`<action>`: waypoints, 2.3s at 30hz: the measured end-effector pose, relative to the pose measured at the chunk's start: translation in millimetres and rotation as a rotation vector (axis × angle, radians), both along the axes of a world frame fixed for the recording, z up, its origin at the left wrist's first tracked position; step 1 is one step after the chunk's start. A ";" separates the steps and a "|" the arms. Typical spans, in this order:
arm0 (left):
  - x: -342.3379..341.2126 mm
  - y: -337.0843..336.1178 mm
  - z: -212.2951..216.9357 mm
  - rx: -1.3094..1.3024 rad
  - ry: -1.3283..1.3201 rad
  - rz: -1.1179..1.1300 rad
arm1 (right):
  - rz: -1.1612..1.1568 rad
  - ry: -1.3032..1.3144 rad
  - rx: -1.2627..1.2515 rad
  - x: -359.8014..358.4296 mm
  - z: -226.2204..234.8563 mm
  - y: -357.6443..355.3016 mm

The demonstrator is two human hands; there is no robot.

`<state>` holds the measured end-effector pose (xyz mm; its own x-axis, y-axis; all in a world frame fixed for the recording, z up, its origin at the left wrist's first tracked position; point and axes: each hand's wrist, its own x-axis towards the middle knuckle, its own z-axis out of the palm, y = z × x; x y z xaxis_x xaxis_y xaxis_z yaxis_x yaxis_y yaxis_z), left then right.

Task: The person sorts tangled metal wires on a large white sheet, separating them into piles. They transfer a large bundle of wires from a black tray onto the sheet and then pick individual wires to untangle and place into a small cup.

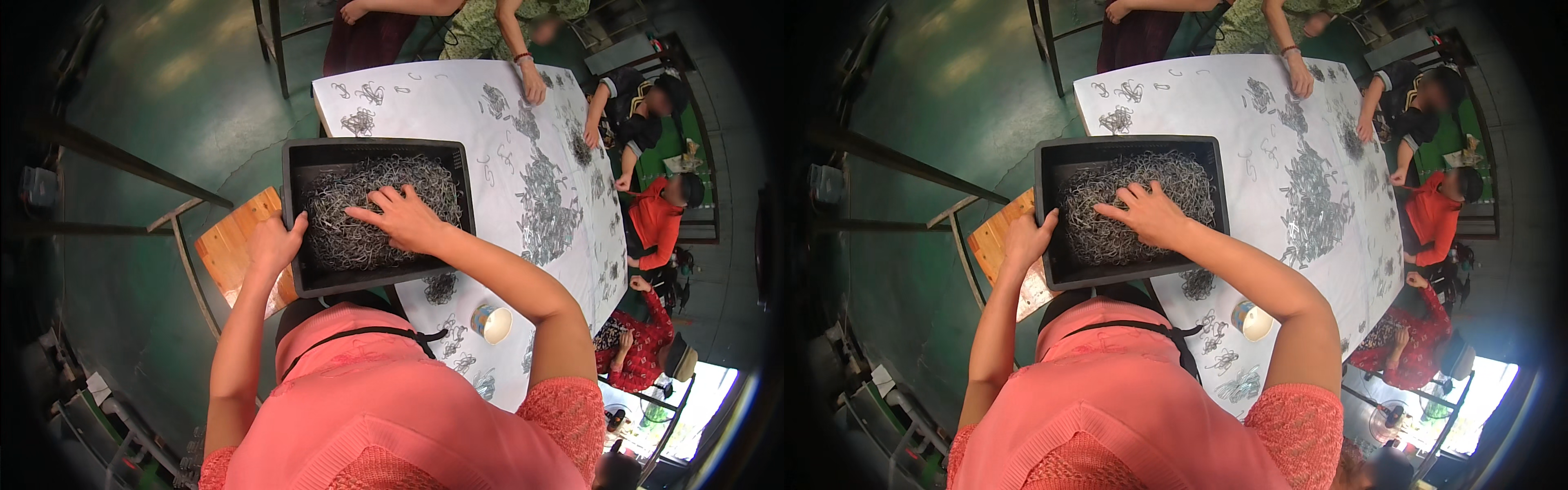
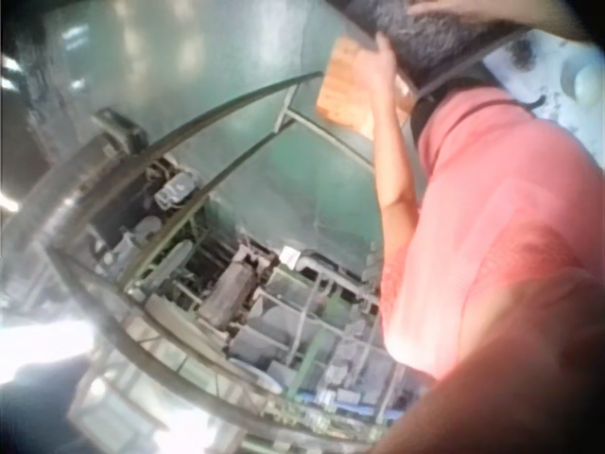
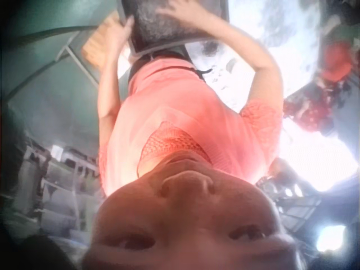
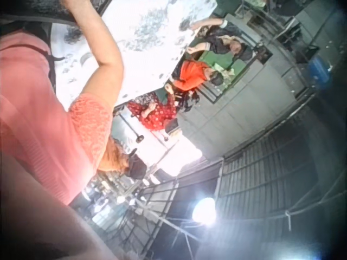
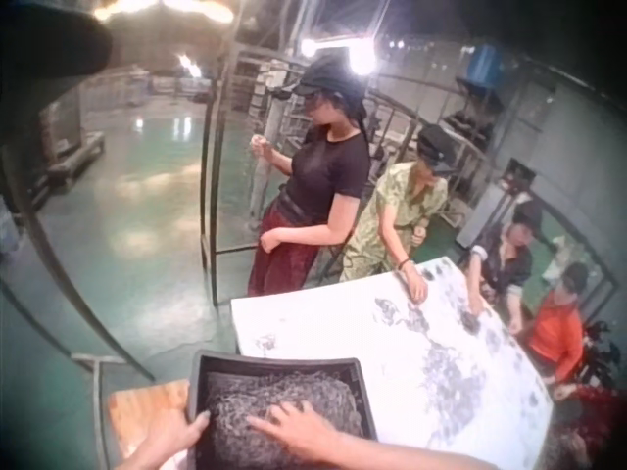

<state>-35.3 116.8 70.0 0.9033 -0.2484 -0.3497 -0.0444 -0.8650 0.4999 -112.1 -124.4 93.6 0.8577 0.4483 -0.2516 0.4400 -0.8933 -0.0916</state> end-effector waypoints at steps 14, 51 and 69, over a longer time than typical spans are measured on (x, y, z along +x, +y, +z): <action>3.4 3.8 0.3 -0.045 0.096 0.058 | -0.037 -0.021 0.154 13.7 45.9 -17.1; 11.3 2.0 4.5 -0.034 0.121 0.022 | -0.275 0.409 0.226 47.4 70.7 -7.5; 8.2 3.7 3.7 -0.079 0.128 0.050 | -0.341 0.223 0.369 34.2 159.6 -1.9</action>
<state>-27.1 120.5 73.7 0.8646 -0.2357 -0.4437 0.0657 -0.8225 0.5649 -77.9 -126.3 253.1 0.9136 0.2474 -0.3227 0.0656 -0.8729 -0.4834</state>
